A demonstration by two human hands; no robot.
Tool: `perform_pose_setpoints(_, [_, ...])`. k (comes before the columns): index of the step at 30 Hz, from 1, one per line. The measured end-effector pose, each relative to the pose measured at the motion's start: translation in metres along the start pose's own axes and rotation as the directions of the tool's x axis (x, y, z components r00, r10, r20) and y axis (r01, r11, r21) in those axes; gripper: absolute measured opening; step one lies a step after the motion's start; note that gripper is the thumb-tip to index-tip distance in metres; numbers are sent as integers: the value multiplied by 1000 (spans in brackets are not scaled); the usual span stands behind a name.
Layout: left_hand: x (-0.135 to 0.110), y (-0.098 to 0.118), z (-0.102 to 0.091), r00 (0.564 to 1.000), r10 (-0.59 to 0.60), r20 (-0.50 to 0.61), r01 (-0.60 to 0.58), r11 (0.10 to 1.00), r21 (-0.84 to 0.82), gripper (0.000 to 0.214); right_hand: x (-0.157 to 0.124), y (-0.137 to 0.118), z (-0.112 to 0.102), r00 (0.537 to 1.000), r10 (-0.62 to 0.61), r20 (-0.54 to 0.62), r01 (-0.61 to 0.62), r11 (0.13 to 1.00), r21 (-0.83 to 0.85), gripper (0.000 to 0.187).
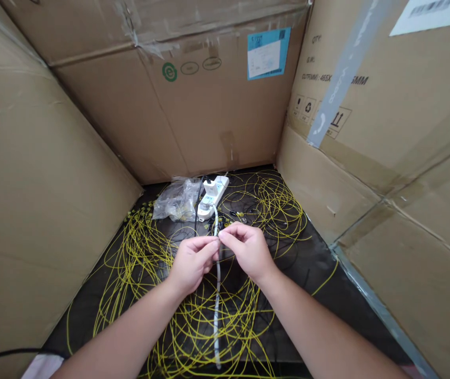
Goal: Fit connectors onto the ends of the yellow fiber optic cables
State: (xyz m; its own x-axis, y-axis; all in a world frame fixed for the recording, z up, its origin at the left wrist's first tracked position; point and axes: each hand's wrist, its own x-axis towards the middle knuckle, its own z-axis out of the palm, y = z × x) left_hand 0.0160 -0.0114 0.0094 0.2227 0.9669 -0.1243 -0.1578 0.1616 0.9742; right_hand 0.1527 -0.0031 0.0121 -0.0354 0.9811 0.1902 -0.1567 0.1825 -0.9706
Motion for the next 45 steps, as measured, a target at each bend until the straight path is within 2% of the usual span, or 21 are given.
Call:
perform_pose_setpoints(3, [-1,-1,-1,999,44,4,-45,997,66,22,0,2,-2,1000,-31,-3,31,999,10,15])
perform_pose_setpoints(12, [-2,-5,-3,993,112,-36,-105,983,153,21,2,5,-3,998,-10,-56,10,1000,4,16])
perform_pose_setpoints(15, [-2,-4,-3,993,118,-27,-112,979,169,21,5,6,-7,989,42,-143,-38,999,28,15])
perform_pose_setpoints(18, [-5,0,-2,992,124,21,-126,974,189,21,9,7,-12,974,0,-227,-31,990,-137,15])
perform_pose_setpoints(20, [-8,3,-1,989,134,65,-145,965,217,21,12,8,-16,974,-137,-180,61,926,-373,15])
perform_pose_setpoints(22, [-10,6,0,983,152,106,-175,950,259,20,15,12,-19,959,-279,-49,198,785,-586,14])
perform_pose_setpoints(24, [-13,8,1,974,175,141,-210,932,296,20,20,18,-23,935,-347,70,291,640,-712,14])
perform_pose_setpoints(27, [-15,9,2,960,202,193,-255,913,317,20,29,31,-26,928,-330,174,327,495,-805,16])
perform_pose_setpoints(30, [-15,9,2,953,220,209,-280,904,323,21,38,41,-25,935,-250,250,336,409,-849,17])
perform_pose_setpoints(34, [-13,8,2,960,225,169,-271,900,342,21,43,45,-21,940,-207,269,328,351,-877,17])
perform_pose_setpoints(40, [-10,5,1,967,211,141,-248,905,345,22,42,44,-22,943,-212,257,321,370,-872,8])
perform_pose_setpoints(45, [-11,5,0,967,211,146,-248,912,327,24,39,42,-22,917,-239,319,388,356,-850,13])
